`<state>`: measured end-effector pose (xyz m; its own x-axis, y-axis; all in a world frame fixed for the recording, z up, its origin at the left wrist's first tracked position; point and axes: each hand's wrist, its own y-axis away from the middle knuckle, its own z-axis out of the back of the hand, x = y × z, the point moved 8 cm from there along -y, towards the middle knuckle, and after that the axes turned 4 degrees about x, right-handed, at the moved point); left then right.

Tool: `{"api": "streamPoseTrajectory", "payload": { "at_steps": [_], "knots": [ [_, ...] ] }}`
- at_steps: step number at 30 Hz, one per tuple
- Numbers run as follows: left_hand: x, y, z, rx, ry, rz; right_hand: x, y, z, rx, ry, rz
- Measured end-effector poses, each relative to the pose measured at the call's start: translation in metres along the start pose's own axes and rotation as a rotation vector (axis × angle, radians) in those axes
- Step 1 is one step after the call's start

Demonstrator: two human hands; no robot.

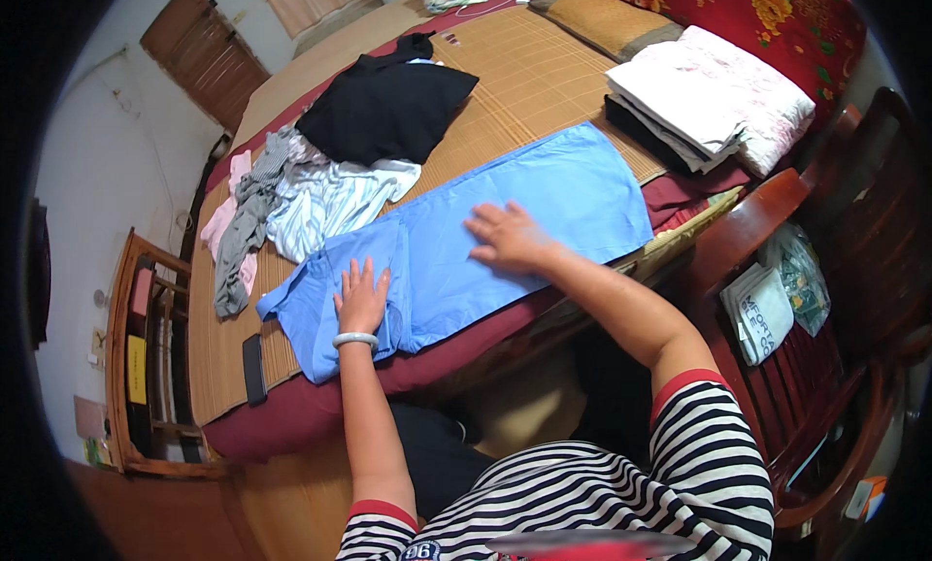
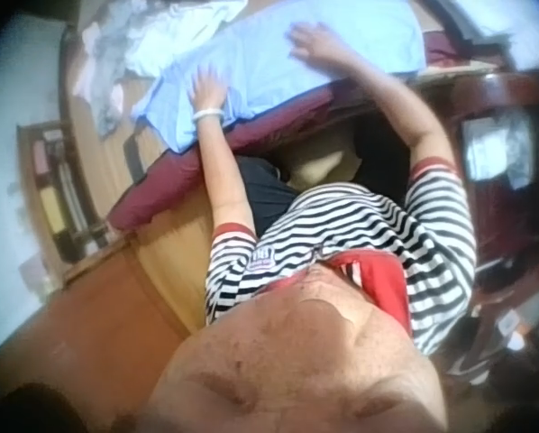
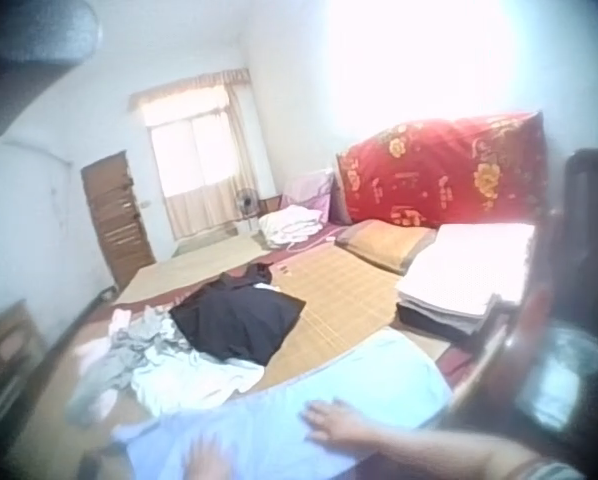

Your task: Fold a blue garment on a bed.

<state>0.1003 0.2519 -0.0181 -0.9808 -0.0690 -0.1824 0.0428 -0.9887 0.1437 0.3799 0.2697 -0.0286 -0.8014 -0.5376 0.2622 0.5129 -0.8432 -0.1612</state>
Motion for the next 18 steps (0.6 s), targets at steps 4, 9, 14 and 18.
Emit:
{"api": "streamPoseTrajectory", "payload": {
  "at_steps": [4,9,14,18],
  "knots": [
    [0.036,0.005,0.006,-0.024,0.009,0.118,-0.085,0.011,0.023,-0.082,0.126,-0.326],
    [0.067,0.019,0.016,-0.019,-0.062,0.292,-0.171,0.050,0.049,-0.156,0.222,-0.598],
    [0.068,0.019,0.020,-0.097,-0.050,0.333,-0.167,0.055,0.055,-0.223,0.247,-0.661],
    [0.032,0.004,0.019,-0.170,-0.023,0.211,-0.086,0.016,0.047,-0.309,0.100,-0.352]
  ]
}}
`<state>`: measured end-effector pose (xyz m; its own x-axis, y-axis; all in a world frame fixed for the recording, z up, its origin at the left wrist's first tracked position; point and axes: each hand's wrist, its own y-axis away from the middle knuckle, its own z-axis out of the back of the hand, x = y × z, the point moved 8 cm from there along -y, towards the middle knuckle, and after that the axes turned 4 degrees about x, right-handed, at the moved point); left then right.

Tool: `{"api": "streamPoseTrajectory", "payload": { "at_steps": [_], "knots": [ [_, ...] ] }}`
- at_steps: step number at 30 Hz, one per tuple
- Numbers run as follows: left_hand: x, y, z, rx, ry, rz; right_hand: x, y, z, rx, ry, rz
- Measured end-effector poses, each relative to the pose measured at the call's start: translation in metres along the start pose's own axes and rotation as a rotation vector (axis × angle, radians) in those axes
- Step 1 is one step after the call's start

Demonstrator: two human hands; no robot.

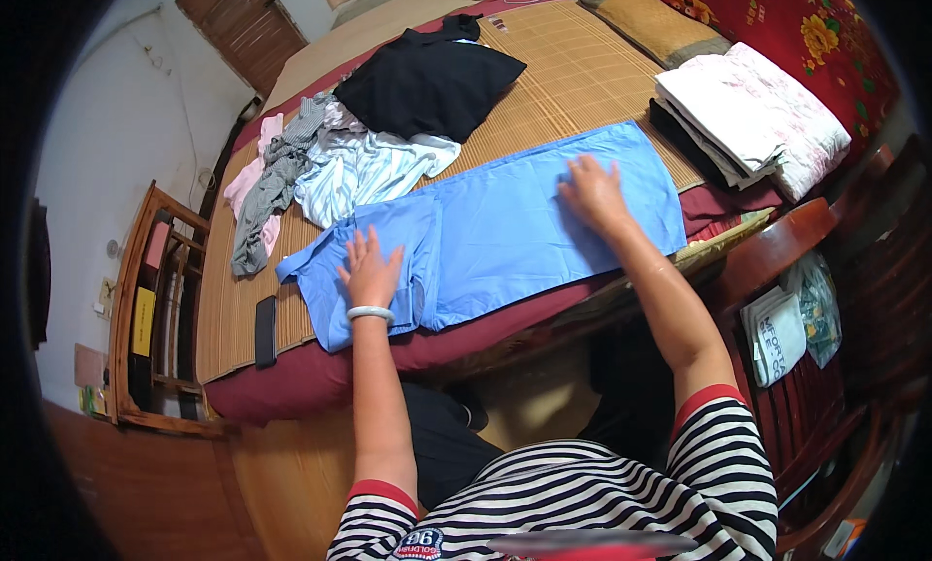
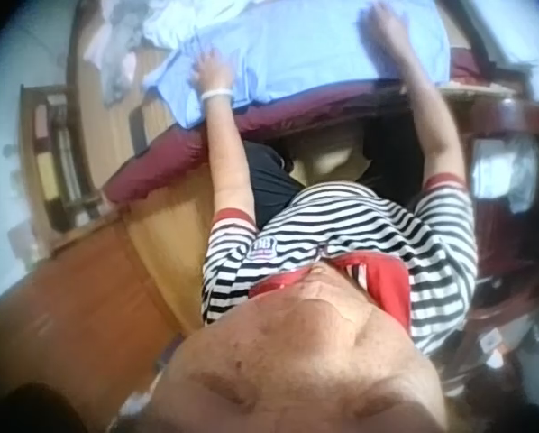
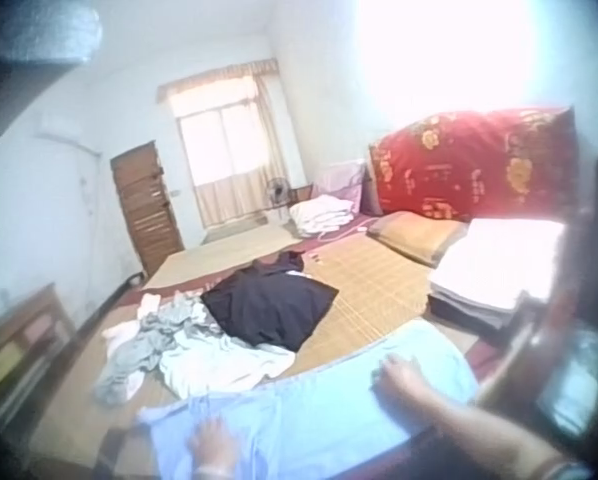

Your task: Fold a blue garment on a bed.

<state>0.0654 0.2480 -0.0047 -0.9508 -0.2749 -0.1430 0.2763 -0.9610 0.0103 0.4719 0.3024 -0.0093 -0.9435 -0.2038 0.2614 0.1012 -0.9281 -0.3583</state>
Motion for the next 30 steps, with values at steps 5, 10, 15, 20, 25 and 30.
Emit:
{"api": "streamPoseTrajectory", "payload": {
  "at_steps": [5,10,15,20,25,30],
  "knots": [
    [-0.059,0.000,-0.009,0.054,0.140,-0.272,0.136,0.023,-0.025,0.299,-0.189,0.385],
    [-0.074,-0.004,-0.019,0.181,0.032,-0.289,0.136,0.008,-0.054,0.339,-0.118,0.419],
    [-0.040,-0.011,-0.018,0.201,0.075,-0.177,0.032,-0.033,-0.047,0.255,0.049,-0.007],
    [0.010,-0.011,-0.011,0.187,0.062,-0.022,-0.079,-0.021,-0.022,0.160,0.190,-0.370],
    [0.036,-0.004,-0.004,0.157,0.030,0.069,-0.099,-0.003,0.000,0.130,0.225,-0.433],
    [0.013,0.005,-0.001,0.036,0.069,0.005,-0.006,0.007,-0.002,0.122,0.068,-0.152]
  ]
}}
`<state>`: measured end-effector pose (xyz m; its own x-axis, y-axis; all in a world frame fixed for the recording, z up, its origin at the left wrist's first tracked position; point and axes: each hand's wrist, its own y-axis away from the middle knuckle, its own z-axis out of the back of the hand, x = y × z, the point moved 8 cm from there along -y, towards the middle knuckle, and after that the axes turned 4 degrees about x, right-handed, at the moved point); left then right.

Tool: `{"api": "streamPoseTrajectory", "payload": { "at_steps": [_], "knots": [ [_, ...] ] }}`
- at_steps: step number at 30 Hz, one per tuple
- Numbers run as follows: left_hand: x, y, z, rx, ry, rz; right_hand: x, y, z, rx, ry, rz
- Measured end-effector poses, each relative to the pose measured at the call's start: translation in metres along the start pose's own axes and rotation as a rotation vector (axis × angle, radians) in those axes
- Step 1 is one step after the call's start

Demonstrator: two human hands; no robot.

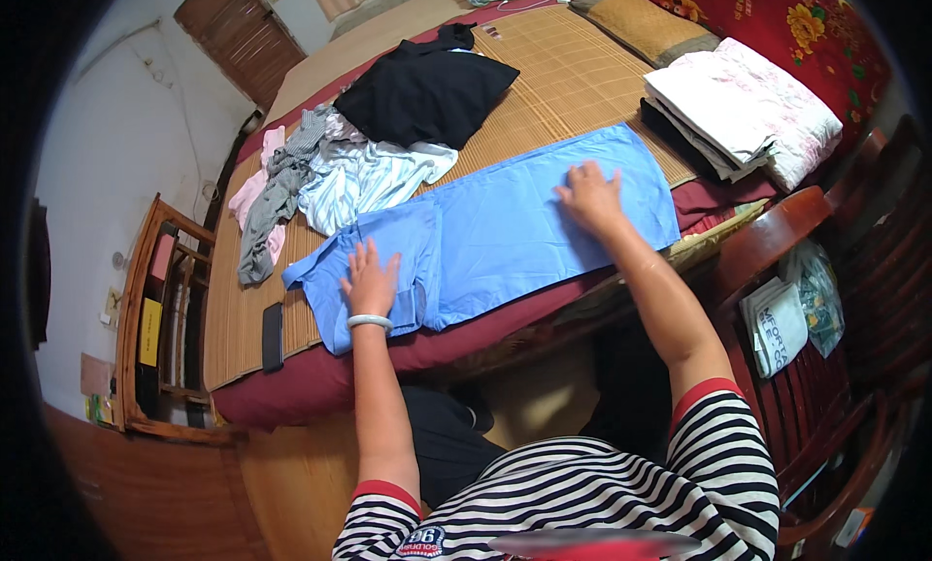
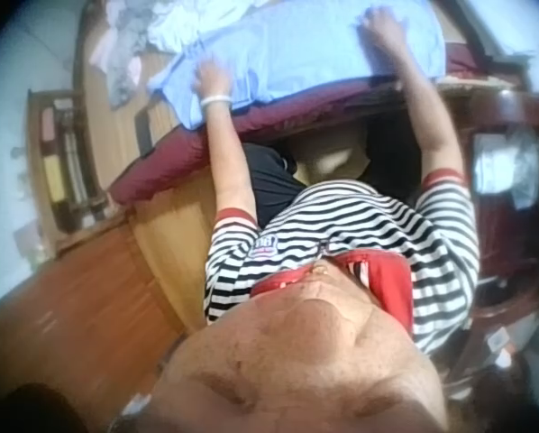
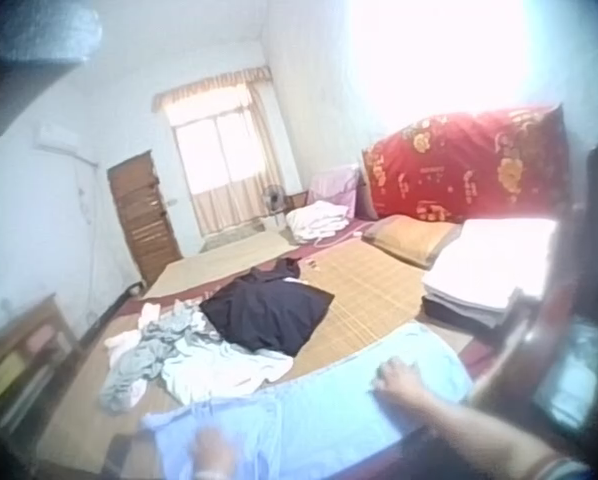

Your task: Fold a blue garment on a bed.

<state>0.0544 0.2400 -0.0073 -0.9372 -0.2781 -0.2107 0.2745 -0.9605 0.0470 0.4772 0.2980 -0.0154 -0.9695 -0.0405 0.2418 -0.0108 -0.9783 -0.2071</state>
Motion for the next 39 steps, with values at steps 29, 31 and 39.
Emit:
{"api": "streamPoseTrajectory", "payload": {
  "at_steps": [29,31,39],
  "knots": [
    [0.010,0.003,-0.007,0.101,-0.029,-0.018,-0.080,-0.004,0.004,-0.093,0.177,-0.158],
    [0.000,0.003,-0.004,0.085,-0.005,-0.047,-0.054,-0.008,0.002,-0.066,0.066,-0.117],
    [-0.071,-0.003,-0.014,0.076,0.067,-0.268,0.150,0.027,-0.034,0.108,-0.188,0.581]
  ]
}}
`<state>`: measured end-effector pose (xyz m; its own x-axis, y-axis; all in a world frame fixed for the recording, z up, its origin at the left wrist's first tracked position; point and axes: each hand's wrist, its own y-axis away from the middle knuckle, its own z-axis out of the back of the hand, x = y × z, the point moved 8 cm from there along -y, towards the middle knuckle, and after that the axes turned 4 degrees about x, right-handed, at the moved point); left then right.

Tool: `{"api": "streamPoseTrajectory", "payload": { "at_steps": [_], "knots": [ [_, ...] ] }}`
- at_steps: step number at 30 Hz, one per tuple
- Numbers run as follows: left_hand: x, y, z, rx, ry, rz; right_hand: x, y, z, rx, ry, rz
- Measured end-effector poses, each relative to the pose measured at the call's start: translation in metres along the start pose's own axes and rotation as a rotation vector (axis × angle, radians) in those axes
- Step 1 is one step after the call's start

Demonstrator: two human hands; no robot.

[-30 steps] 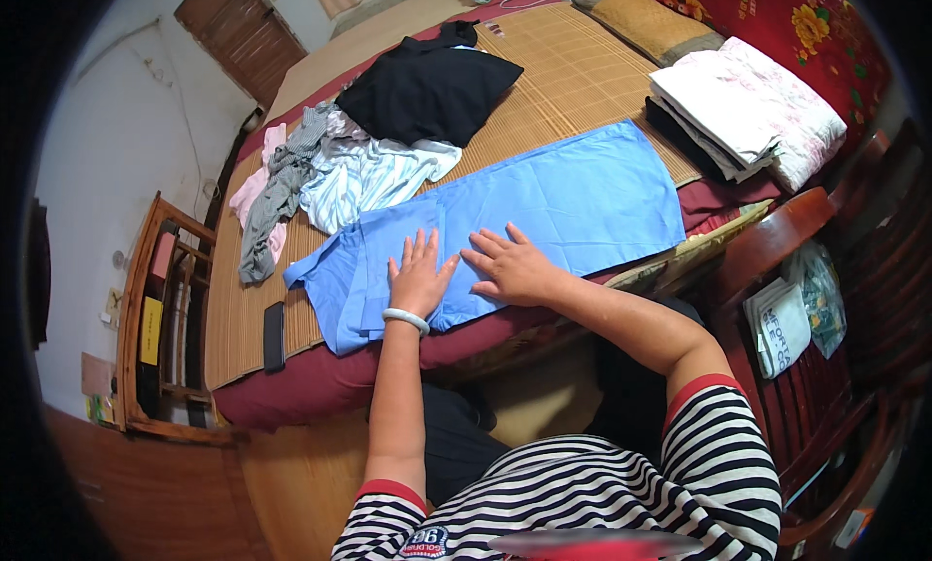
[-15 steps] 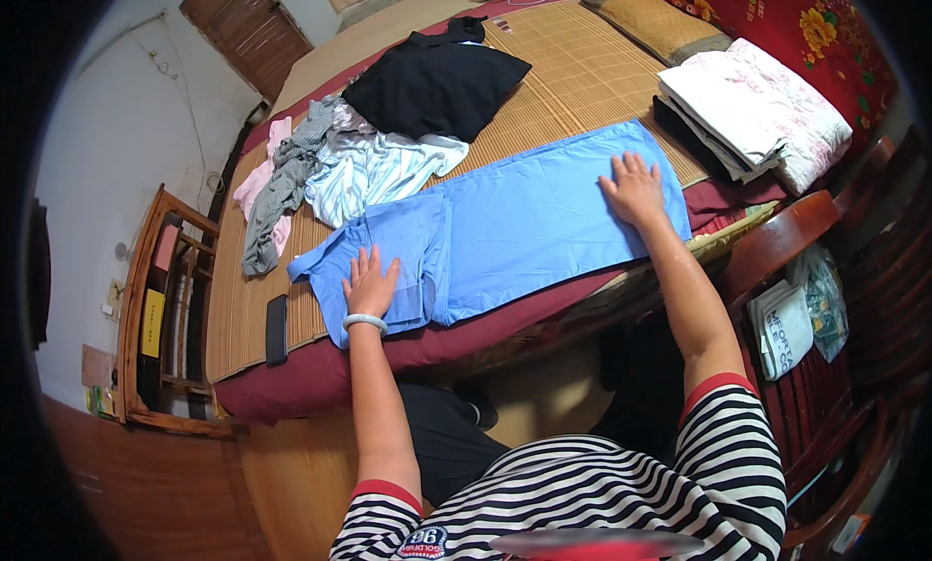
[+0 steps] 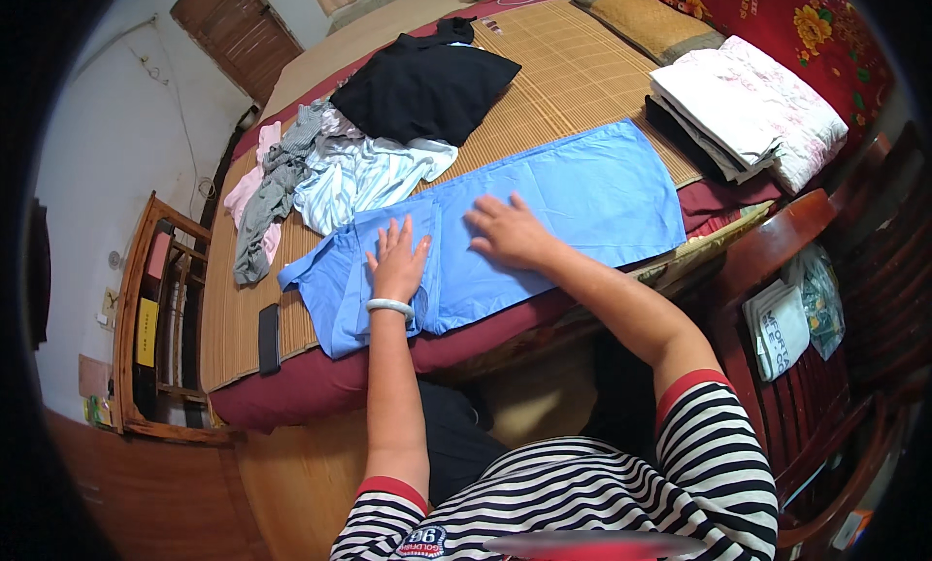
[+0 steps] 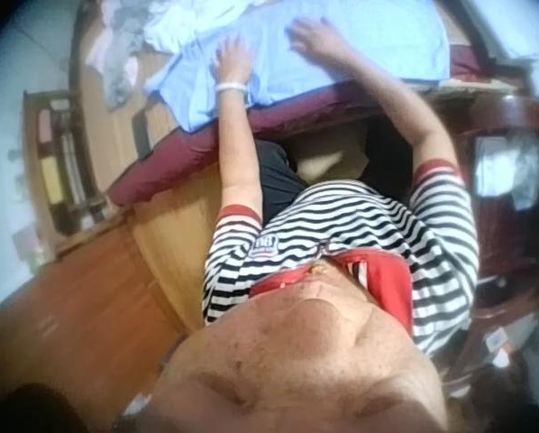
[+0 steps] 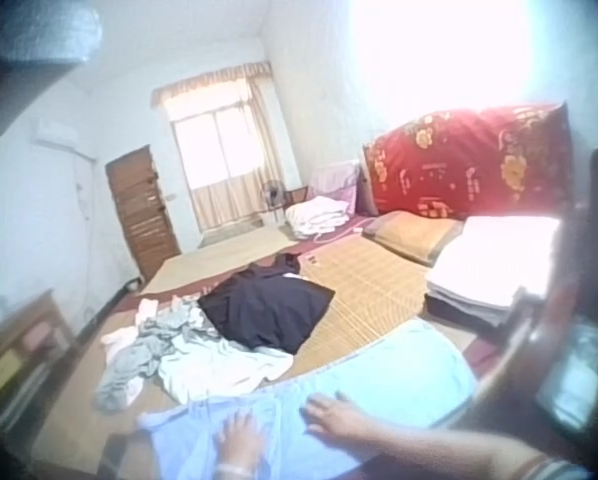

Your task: Fold a blue garment on a bed.

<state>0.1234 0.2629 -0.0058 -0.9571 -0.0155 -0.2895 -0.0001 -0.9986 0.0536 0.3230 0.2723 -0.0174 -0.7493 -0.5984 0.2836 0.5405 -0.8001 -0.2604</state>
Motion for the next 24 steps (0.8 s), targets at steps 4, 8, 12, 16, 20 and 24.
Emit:
{"api": "streamPoseTrajectory", "payload": {
  "at_steps": [4,8,12,16,20,24],
  "knots": [
    [-0.004,-0.006,-0.006,0.082,0.029,0.042,0.001,-0.014,-0.014,0.090,0.041,0.024],
    [0.012,-0.004,-0.002,0.115,-0.013,0.083,-0.065,-0.015,-0.003,0.042,0.104,-0.244],
    [0.052,0.006,0.003,0.112,0.004,0.186,-0.132,0.013,0.024,0.005,0.171,-0.520],
    [0.087,0.020,0.012,0.110,-0.066,0.300,-0.190,0.059,0.050,-0.036,0.264,-0.751],
    [0.121,0.030,0.017,0.091,-0.102,0.346,-0.213,0.087,0.068,-0.061,0.294,-0.838],
    [0.120,0.034,0.025,0.053,-0.096,0.369,-0.206,0.094,0.071,-0.081,0.304,-0.851]
  ]
}}
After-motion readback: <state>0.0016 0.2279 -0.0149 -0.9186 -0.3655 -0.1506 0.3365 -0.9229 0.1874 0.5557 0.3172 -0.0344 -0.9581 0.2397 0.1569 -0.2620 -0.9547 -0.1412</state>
